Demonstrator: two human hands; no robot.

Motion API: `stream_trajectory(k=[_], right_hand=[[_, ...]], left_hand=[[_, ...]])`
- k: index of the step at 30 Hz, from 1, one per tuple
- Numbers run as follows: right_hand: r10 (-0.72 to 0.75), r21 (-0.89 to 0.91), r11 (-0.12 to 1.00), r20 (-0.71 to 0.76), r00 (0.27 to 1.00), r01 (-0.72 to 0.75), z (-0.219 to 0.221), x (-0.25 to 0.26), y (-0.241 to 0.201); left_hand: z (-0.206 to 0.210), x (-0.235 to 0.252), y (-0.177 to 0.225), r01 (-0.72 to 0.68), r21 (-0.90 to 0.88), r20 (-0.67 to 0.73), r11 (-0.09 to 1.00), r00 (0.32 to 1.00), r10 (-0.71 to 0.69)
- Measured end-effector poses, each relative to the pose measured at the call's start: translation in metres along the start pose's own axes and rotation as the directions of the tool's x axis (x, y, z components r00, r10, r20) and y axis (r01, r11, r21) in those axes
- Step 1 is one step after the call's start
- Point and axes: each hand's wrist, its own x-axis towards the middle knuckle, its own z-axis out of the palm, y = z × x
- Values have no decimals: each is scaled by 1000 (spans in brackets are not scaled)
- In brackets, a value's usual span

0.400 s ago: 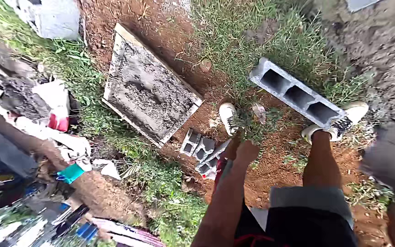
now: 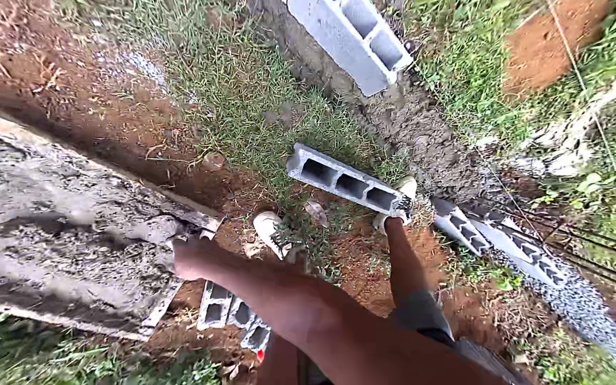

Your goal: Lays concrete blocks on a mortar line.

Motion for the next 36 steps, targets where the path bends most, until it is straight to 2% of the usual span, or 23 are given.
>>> stream_trajectory(k=[1,3,4,5,7,8,9,10,11,13,14,15,19,21,24,26,28,32,36], right_hand=[[-20,30,999,-40,999,21,-12,-20,3],[1,126,992,-244,970,31,-57,-90,36],[88,196,980,-366,926,-15,-80,-134,68],[214,253,963,-492,844,-97,-99,-176,111],[483,411,871,-613,625,-270,-136,-252,214],[582,498,810,-618,529,-309,-148,-282,271],[666,596,738,-572,478,-316,-155,-307,319],[715,672,678,-511,476,-298,-158,-323,360],[729,728,636,-456,510,-257,-158,-329,392],[680,800,579,-367,634,-158,-151,-318,433],[641,817,566,-353,681,-109,-146,-307,443],[624,832,552,-362,693,-62,-143,-296,448],[690,877,479,-404,600,40,-123,-257,463],[727,889,457,-360,585,-21,-119,-247,465],[786,864,448,-258,562,-230,-137,-251,459],[773,847,449,-208,600,-285,-151,-269,468],[756,853,452,-213,618,-259,-159,-296,475],[776,888,412,-223,590,-205,-188,-374,469],[791,911,403,-299,534,-86,-210,-429,485]], left_hand=[[-5,25,-19,-56,-25,16,998,998,57],[-4,58,-7,-137,-88,-29,987,990,135],[2,71,4,-175,-128,-72,976,983,167],[8,77,20,-200,-137,-94,970,978,188],[17,98,52,-160,-145,-8,976,987,160],[27,110,66,-134,-175,28,975,990,141],[39,123,79,-116,-216,34,970,991,126],[54,135,91,-111,-260,5,959,993,116],[69,148,99,-116,-303,-57,946,993,104],[94,168,102,-122,-359,-225,926,974,41],[103,175,100,-124,-358,-304,925,953,10],[110,178,101,-128,-360,-366,924,931,-14],[117,189,114,-87,-403,-411,911,907,-95],[121,194,111,-99,-392,-438,915,894,-90],[132,182,118,-123,-379,-484,917,871,-83],[152,163,135,-120,-332,-541,936,837,-84],[175,137,153,-106,-276,-575,955,815,-75],[235,76,200,-114,-205,-569,972,822,-23],[289,53,234,-158,-210,-493,965,869,35]])
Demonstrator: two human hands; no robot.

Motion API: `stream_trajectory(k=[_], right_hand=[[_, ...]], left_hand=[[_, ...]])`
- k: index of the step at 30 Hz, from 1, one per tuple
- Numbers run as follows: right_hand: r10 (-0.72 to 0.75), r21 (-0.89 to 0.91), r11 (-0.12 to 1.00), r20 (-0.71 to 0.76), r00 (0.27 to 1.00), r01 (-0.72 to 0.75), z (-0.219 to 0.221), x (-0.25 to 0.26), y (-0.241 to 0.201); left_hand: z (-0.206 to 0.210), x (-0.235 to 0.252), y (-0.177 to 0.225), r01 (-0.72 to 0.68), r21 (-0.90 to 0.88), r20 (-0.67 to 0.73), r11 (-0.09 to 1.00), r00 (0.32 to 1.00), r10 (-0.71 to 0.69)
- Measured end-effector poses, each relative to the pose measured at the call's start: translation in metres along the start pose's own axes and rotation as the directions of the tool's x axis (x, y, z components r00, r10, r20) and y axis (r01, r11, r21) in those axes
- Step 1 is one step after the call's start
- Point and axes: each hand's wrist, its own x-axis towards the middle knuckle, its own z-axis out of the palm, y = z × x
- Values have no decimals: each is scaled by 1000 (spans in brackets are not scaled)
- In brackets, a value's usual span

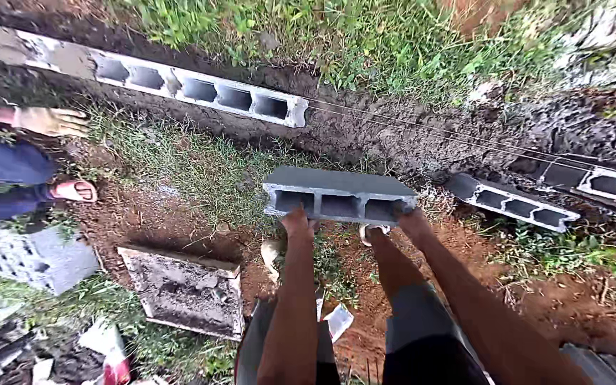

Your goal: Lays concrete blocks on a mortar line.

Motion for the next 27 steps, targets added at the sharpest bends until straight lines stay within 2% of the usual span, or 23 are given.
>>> stream_trajectory(k=[4,10,15,27], right_hand=[[-11,-3,1000,-93,996,11,-36,24,-14],[-4,60,998,-187,982,15,-49,74,-33],[-44,61,996,-242,969,61,-53,116,-45],[-39,74,995,-247,968,59,-60,148,-66]], left_hand=[[54,-3,23,-37,46,84,998,996,33],[128,28,50,-56,54,177,997,983,46],[158,51,55,-55,52,186,997,982,44],[185,84,55,-33,-8,211,999,977,33]])
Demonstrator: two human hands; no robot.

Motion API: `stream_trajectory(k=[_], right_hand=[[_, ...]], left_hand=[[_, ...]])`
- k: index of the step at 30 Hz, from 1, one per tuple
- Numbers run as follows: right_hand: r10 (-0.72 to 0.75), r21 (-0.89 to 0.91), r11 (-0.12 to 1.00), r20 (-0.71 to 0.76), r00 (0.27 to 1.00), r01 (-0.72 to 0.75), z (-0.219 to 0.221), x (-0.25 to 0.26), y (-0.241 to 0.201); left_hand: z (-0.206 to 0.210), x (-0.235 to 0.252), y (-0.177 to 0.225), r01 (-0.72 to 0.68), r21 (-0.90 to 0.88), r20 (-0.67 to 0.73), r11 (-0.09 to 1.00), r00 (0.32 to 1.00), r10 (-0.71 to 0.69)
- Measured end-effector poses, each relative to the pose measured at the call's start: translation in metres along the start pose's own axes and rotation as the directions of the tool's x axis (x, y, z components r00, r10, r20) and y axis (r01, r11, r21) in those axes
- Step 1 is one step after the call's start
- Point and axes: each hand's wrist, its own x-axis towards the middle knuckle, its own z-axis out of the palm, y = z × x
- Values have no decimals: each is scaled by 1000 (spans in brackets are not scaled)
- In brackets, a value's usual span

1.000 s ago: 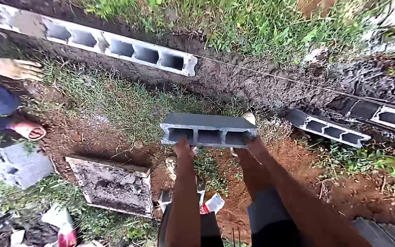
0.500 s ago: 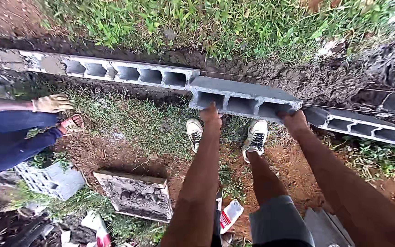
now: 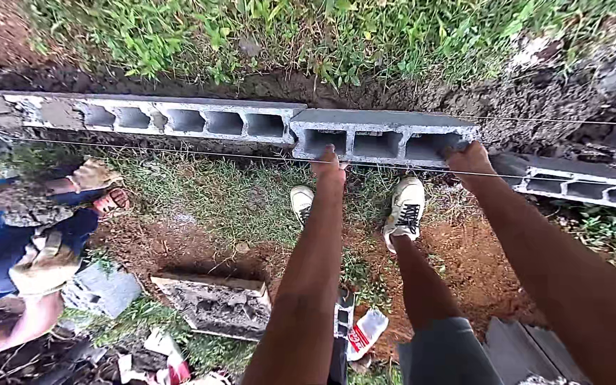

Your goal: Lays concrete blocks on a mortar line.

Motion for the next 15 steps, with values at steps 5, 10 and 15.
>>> stream_trajectory(k=[5,10,15], right_hand=[[32,-29,999,-4,999,-32,7,9,0],[54,-32,998,-2,999,-55,11,17,-1],[61,-53,997,14,998,-60,12,22,-1]], left_hand=[[6,12,2,18,4,4,1000,1000,-18],[10,24,1,34,-12,1,999,999,-34],[14,28,1,55,-3,-16,999,998,-55]])
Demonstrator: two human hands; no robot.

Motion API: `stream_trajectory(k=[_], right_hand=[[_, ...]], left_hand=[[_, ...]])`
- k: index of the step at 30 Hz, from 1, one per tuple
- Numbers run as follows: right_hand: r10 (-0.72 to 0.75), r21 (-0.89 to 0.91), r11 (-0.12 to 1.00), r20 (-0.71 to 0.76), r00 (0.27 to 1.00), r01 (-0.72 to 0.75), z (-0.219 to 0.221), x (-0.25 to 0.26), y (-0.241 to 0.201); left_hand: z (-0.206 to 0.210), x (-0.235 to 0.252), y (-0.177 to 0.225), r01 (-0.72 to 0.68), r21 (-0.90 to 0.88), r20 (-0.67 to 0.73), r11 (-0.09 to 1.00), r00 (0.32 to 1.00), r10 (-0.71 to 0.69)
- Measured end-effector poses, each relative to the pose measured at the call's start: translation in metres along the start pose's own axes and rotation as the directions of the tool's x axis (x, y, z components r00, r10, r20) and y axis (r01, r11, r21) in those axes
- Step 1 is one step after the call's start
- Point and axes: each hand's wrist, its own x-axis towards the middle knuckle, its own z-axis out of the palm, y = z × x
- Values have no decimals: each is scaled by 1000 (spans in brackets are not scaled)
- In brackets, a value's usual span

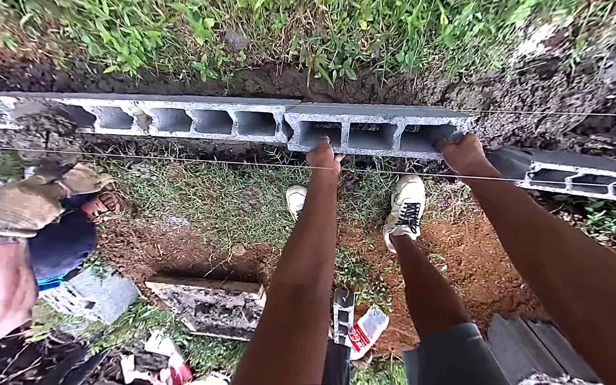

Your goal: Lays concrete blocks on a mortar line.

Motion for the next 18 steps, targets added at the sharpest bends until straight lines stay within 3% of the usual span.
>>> stream_trajectory(k=[13,18], right_hand=[[5,52,999,-1,1000,-5,8,15,6],[5,58,998,1,1000,-5,8,17,3]], left_hand=[[0,10,-1,-1,15,54,1000,999,0],[-21,14,6,-121,-36,136,992,983,125]])
